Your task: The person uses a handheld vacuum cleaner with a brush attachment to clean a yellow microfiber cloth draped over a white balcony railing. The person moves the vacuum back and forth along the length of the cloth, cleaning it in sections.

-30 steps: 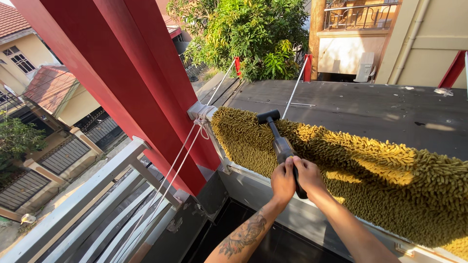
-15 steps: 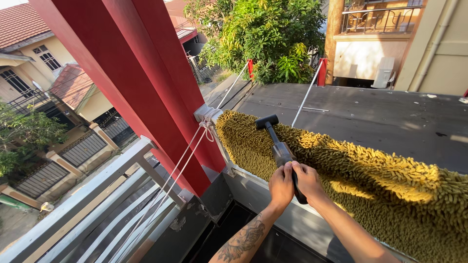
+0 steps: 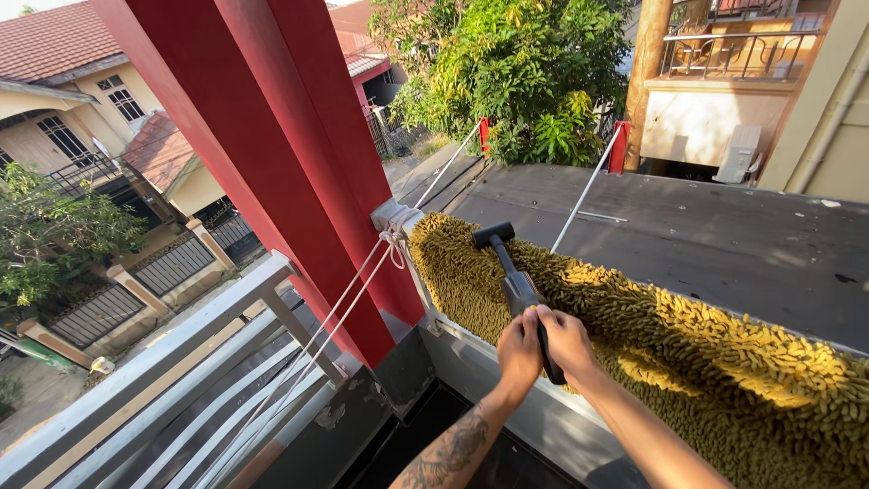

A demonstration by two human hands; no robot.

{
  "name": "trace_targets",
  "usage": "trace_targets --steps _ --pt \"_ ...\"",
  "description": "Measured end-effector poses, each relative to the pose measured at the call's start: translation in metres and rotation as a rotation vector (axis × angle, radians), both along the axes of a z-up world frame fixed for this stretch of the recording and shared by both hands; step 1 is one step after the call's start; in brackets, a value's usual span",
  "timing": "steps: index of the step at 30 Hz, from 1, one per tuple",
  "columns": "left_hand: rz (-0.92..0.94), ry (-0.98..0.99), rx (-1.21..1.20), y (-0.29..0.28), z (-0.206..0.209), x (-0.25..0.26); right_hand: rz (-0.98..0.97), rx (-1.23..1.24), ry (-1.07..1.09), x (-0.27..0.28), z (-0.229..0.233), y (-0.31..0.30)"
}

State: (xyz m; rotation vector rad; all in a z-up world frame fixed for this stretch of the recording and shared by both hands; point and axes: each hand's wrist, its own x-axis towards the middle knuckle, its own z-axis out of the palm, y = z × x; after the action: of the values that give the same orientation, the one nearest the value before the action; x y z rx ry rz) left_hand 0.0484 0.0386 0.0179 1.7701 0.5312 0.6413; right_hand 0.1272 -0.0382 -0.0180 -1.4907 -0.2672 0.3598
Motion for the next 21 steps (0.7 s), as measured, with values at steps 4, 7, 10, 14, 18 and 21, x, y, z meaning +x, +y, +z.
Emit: trace_targets --steps 4,7,10,14,18,21 --pt "-0.044 -0.008 -0.098 -0.004 0.000 -0.016 0.026 0.067 -0.040 -0.011 0.000 -0.007" --pt "-0.062 0.074 0.017 -0.018 -0.005 -0.039 -0.009 -0.031 0.072 -0.046 0.001 -0.032" --pt "-0.129 0.141 -0.073 -0.022 -0.013 -0.051 -0.035 -0.095 0.181 -0.057 0.006 -0.037" --pt "-0.076 0.073 0.023 0.005 -0.011 -0.027 -0.023 0.015 0.033 -0.037 0.008 -0.010" --pt "-0.054 0.099 -0.104 0.033 0.000 0.001 0.018 -0.006 0.037 -0.009 0.016 0.025" --pt "-0.091 0.099 -0.212 0.033 0.003 -0.002 0.015 -0.019 0.086 -0.009 0.020 0.031"
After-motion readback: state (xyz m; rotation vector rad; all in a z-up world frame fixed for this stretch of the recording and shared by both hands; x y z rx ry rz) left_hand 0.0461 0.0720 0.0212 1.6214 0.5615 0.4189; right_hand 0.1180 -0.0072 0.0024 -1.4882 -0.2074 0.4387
